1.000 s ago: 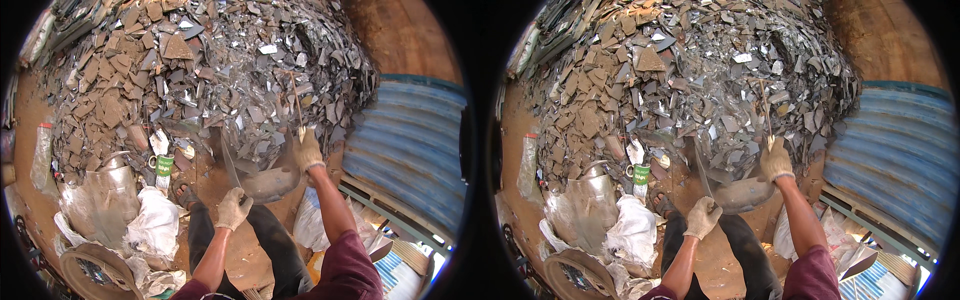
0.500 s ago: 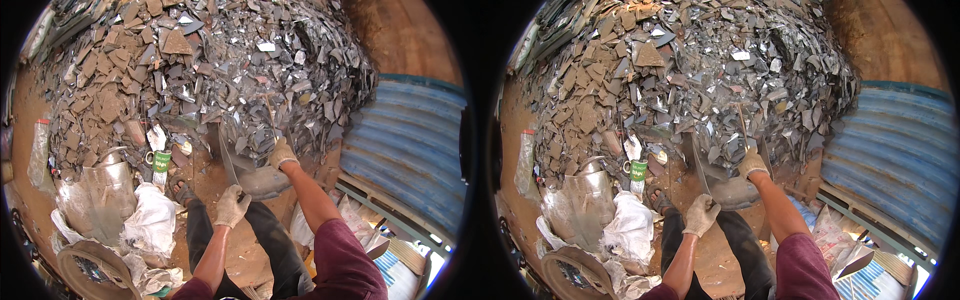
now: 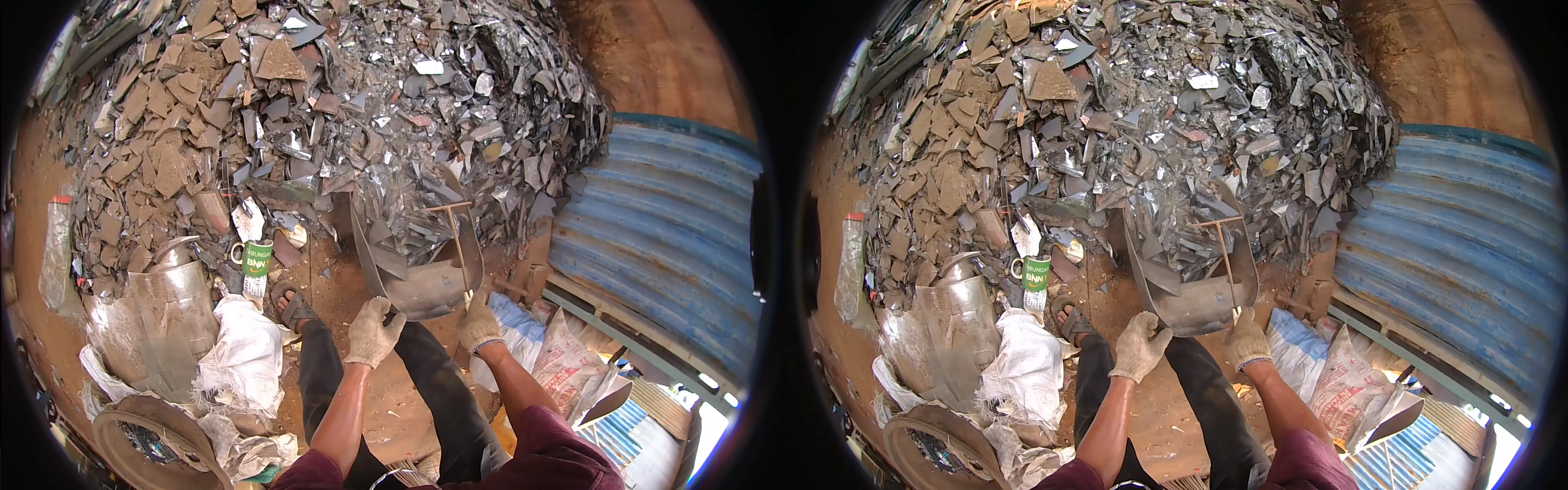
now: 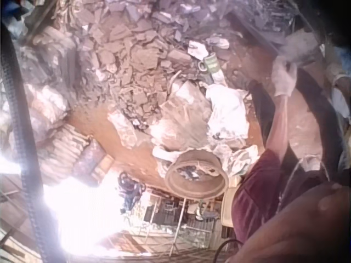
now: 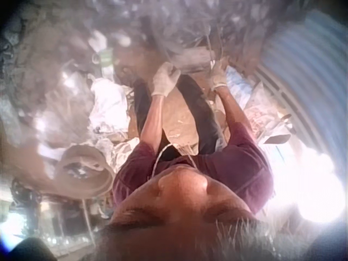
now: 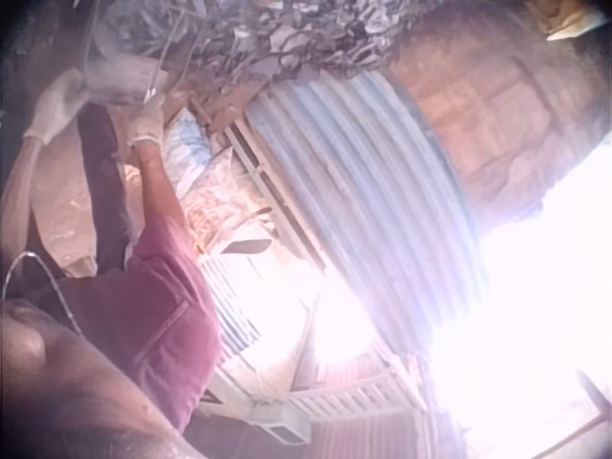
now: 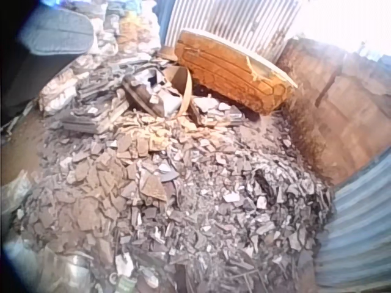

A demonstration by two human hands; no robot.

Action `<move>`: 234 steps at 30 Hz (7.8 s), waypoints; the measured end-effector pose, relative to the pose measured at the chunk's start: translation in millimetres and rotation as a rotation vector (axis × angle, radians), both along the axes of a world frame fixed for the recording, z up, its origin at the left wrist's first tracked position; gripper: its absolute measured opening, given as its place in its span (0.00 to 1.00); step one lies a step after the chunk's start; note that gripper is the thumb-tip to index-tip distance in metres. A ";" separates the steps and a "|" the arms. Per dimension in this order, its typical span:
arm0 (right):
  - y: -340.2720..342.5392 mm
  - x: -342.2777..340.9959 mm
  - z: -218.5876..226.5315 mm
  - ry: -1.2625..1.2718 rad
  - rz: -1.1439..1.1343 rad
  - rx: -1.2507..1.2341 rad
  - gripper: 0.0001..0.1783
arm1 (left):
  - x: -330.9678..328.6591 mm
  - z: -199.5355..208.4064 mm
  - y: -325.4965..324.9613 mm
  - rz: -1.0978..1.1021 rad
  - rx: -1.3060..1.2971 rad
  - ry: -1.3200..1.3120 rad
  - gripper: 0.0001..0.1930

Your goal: The person scoops broken glass shards from a large pile into a white sack using a dustpan. They then use a hoe to gather more shards into the dustpan and transfer them into the sack. Finally, the person folds and stacks several empty sacks on the ground.

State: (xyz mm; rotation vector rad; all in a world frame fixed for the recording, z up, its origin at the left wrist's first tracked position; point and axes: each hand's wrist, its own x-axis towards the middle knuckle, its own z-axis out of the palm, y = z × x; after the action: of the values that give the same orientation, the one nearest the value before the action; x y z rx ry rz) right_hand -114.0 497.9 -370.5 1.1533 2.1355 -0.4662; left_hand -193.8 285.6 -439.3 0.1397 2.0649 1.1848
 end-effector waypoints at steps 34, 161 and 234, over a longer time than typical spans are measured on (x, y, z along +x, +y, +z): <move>-59.0 90.0 -175.6 0.370 -1.661 0.310 0.47 | 15.8 -17.1 -16.7 0.304 -0.023 0.253 0.14; 118.3 669.2 241.5 0.862 -1.841 0.395 0.15 | 463.5 308.4 509.1 -1.146 -0.028 -0.515 0.19; -293.7 664.6 75.0 2.154 -3.530 2.085 0.29 | 568.6 390.9 601.0 -2.037 0.328 1.492 0.39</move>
State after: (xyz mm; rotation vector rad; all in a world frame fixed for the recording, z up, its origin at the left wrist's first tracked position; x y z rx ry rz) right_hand 550.7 204.3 -295.6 -0.4514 1.3753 -0.1221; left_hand 374.7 886.6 -48.5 2.9312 1.0792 -0.2465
